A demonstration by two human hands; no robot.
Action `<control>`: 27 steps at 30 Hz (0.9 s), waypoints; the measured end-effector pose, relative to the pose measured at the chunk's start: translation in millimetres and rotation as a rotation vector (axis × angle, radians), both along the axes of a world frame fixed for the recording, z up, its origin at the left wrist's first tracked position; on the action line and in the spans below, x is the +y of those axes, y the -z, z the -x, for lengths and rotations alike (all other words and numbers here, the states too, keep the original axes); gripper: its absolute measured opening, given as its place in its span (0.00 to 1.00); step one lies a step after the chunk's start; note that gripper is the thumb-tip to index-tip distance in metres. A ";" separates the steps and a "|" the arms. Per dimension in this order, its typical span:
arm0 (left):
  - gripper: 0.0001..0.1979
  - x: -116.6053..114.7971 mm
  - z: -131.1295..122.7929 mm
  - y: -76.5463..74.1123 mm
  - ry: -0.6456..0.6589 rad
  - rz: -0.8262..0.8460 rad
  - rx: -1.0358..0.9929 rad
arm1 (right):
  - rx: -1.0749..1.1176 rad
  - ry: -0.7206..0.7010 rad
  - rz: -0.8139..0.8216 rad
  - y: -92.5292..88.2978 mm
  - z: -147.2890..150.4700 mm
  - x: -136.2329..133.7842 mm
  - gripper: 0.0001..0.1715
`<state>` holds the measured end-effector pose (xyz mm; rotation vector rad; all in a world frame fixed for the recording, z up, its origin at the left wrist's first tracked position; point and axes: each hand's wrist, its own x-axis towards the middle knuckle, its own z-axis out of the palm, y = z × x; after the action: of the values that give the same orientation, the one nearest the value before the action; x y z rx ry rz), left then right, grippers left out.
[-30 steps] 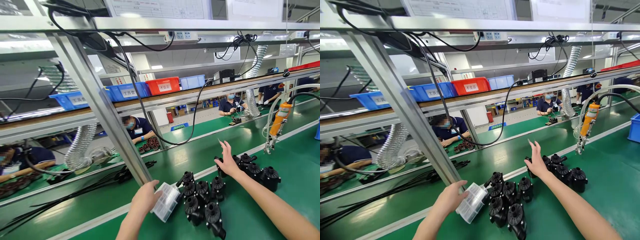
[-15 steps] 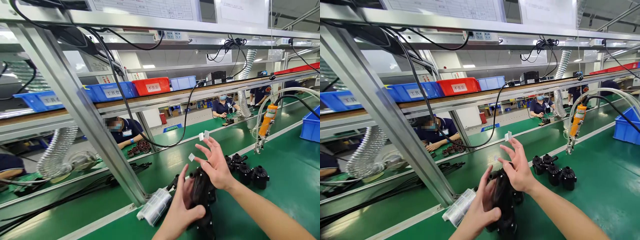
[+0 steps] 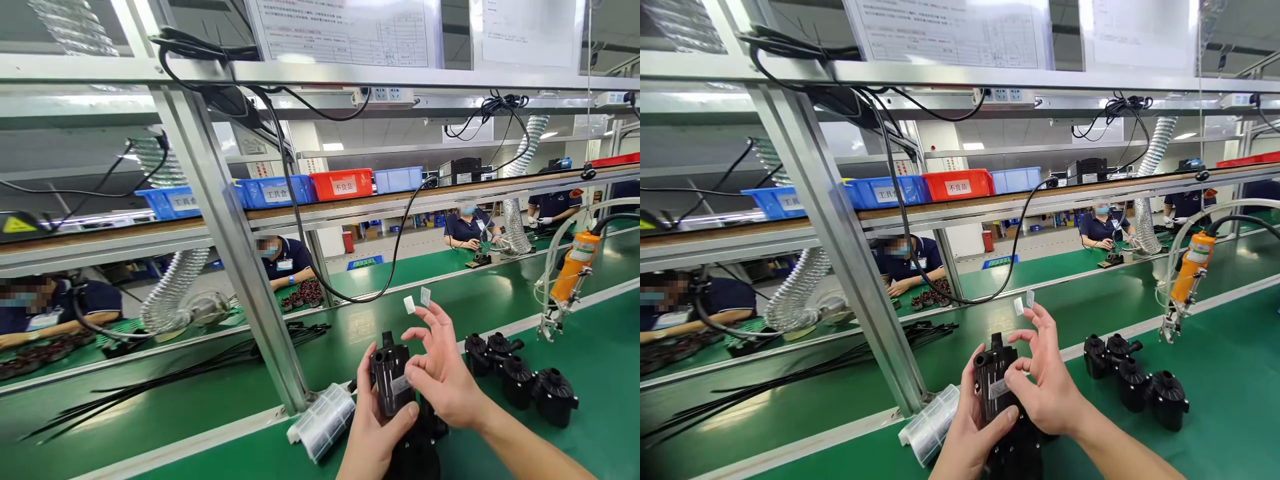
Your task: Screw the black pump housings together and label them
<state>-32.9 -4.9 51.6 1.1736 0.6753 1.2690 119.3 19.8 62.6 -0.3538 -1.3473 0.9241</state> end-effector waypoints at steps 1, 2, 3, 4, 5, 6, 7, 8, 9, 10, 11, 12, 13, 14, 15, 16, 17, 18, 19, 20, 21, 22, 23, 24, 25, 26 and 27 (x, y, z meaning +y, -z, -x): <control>0.61 -0.3 0.2 -0.5 0.003 0.001 -0.003 | -0.003 -0.003 0.009 2.5 2.6 1.0 0.48; 0.61 -0.6 0.3 -0.5 -0.001 0.000 0.001 | 0.000 0.001 0.019 4.7 4.8 2.1 0.48; 0.60 -0.7 0.5 -0.2 -0.007 -0.003 0.007 | 0.004 0.006 0.031 6.8 6.8 3.3 0.49; 0.60 -0.6 0.7 0.3 -0.012 -0.007 0.012 | 0.011 0.012 0.044 8.5 8.4 4.2 0.49; 0.60 -0.6 0.9 0.7 -0.016 -0.009 0.014 | 0.017 0.017 0.056 9.8 9.8 5.0 0.49; 0.60 -0.5 1.1 1.1 -0.019 -0.011 0.016 | 0.023 0.024 0.065 10.9 10.8 5.5 0.49; 0.59 -0.5 1.3 1.2 -0.023 -0.011 0.019 | 0.026 0.030 0.072 11.6 11.6 5.8 0.49; 0.59 -0.6 1.4 1.0 -0.027 -0.010 0.024 | 0.024 0.035 0.078 12.1 12.2 5.9 0.48; 0.58 -0.9 1.4 0.5 -0.030 -0.008 0.029 | 0.018 0.039 0.085 12.4 12.5 5.7 0.48; 0.58 -1.2 1.4 -0.3 -0.033 -0.005 0.035 | 0.011 0.042 0.090 12.5 12.7 5.3 0.48; 0.58 -1.6 1.3 -1.1 -0.034 -0.002 0.039 | 0.002 0.047 0.092 12.5 12.8 4.6 0.47; 0.57 -2.0 1.2 -1.8 -0.035 0.001 0.041 | -0.008 0.056 0.092 12.3 12.8 3.7 0.47; 0.57 -2.2 1.0 -2.2 -0.037 0.001 0.041 | -0.018 0.067 0.089 12.1 12.7 2.6 0.47; 0.57 -2.1 0.9 -2.1 -0.040 -0.001 0.040 | -0.029 0.081 0.083 11.8 12.5 1.5 0.48; 0.57 -1.7 0.8 -1.5 -0.046 -0.005 0.039 | -0.042 0.095 0.074 11.4 12.3 0.5 0.48; 0.57 -0.8 0.9 -0.2 -0.051 -0.010 0.038 | -0.056 0.109 0.067 11.0 12.1 -0.4 0.48; 0.57 0.4 1.2 1.7 -0.055 -0.017 0.038 | -0.069 0.122 0.060 10.6 11.8 -0.9 0.48; 0.57 2.1 1.6 3.9 -0.053 -0.025 0.039 | -0.081 0.135 0.055 10.2 11.4 -1.2 0.48; 0.58 3.9 2.1 6.3 -0.050 -0.031 0.042 | -0.092 0.145 0.051 10.0 10.9 -1.2 0.47; 0.58 5.7 2.7 8.7 -0.046 -0.035 0.046 | -0.101 0.155 0.047 9.8 10.5 -0.9 0.47; 0.58 7.4 3.2 10.8 -0.046 -0.038 0.051 | -0.109 0.162 0.042 9.8 10.1 -0.5 0.47; 0.58 8.8 3.6 12.4 -0.045 -0.042 0.056 | -0.116 0.168 0.036 10.0 9.9 -0.1 0.47; 0.58 9.8 3.8 13.5 -0.046 -0.044 0.060 | -0.123 0.173 0.028 10.3 9.8 0.1 0.47; 0.58 10.4 3.9 14.1 -0.049 -0.046 0.065 | -0.132 0.178 0.019 10.5 9.9 0.0 0.47; 0.57 10.6 3.8 14.3 -0.052 -0.048 0.071 | -0.141 0.184 0.010 10.8 10.2 -0.4 0.47; 0.58 10.6 3.6 14.1 -0.054 -0.051 0.080 | -0.152 0.193 -0.001 10.9 10.4 -1.2 0.47; 0.57 10.4 3.4 13.7 -0.057 -0.054 0.089 | -0.163 0.203 -0.015 10.7 10.5 -2.2 0.47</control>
<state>-36.3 5.5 37.9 1.2694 0.7489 1.2957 108.8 17.7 51.9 -0.5532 -1.4367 0.7275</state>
